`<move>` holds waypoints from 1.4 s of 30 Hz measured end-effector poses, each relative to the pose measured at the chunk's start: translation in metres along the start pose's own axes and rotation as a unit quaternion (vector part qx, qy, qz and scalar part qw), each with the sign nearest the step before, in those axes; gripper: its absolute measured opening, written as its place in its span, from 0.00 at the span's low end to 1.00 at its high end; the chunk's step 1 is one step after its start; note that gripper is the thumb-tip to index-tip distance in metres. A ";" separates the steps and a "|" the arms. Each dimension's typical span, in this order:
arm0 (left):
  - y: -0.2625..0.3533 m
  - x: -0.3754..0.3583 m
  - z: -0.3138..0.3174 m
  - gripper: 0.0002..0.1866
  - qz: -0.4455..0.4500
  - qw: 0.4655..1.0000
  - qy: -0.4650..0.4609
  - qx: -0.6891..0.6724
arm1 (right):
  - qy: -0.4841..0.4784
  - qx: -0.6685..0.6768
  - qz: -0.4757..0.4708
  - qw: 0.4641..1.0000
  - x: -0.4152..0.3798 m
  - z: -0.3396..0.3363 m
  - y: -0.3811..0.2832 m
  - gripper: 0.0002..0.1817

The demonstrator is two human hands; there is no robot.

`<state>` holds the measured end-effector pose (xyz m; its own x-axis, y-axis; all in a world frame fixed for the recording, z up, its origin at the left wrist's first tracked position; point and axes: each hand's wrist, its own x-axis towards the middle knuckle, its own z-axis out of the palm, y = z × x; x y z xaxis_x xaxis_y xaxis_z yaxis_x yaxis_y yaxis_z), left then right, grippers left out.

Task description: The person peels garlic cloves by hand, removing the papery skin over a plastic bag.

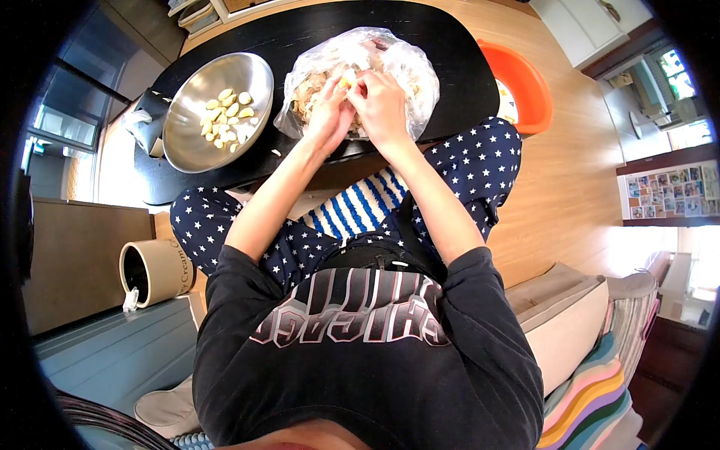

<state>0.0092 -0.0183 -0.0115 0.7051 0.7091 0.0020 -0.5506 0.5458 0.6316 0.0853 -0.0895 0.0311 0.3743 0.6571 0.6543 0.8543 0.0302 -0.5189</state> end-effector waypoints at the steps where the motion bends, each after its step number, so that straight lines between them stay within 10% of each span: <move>1: 0.002 0.001 -0.001 0.15 0.000 1.000 0.000 0.000 | -0.006 0.029 0.005 1.000 0.001 0.001 0.003 0.06; 15: -0.004 -0.004 0.001 0.14 -0.015 1.000 0.007 -0.022 | -0.008 -0.037 -0.005 0.999 0.000 -0.001 -0.001 0.05; 20: 0.007 0.005 -0.003 0.15 -0.023 0.998 -0.029 -0.050 | -0.002 0.140 0.099 0.985 0.008 -0.005 0.005 0.07; 25: 0.027 0.013 -0.010 0.20 -0.057 0.993 -0.053 -0.085 | -0.046 -0.092 0.067 0.992 0.006 -0.023 0.024 0.13; 32: 0.027 0.007 0.000 0.19 -0.054 0.996 -0.020 -0.062 | -0.037 -0.055 -0.070 0.995 -0.007 0.007 0.057 0.08; 42: 0.025 0.008 0.001 0.18 -0.065 0.996 -0.024 -0.055 | -0.060 0.015 0.060 0.996 0.005 -0.003 0.018 0.07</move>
<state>0.0009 0.0007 0.0048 0.7931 0.6081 -0.0351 -0.4970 0.6793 0.5400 0.1031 -0.0877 0.0268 0.4255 0.7428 0.5170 0.7938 -0.0320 -0.6073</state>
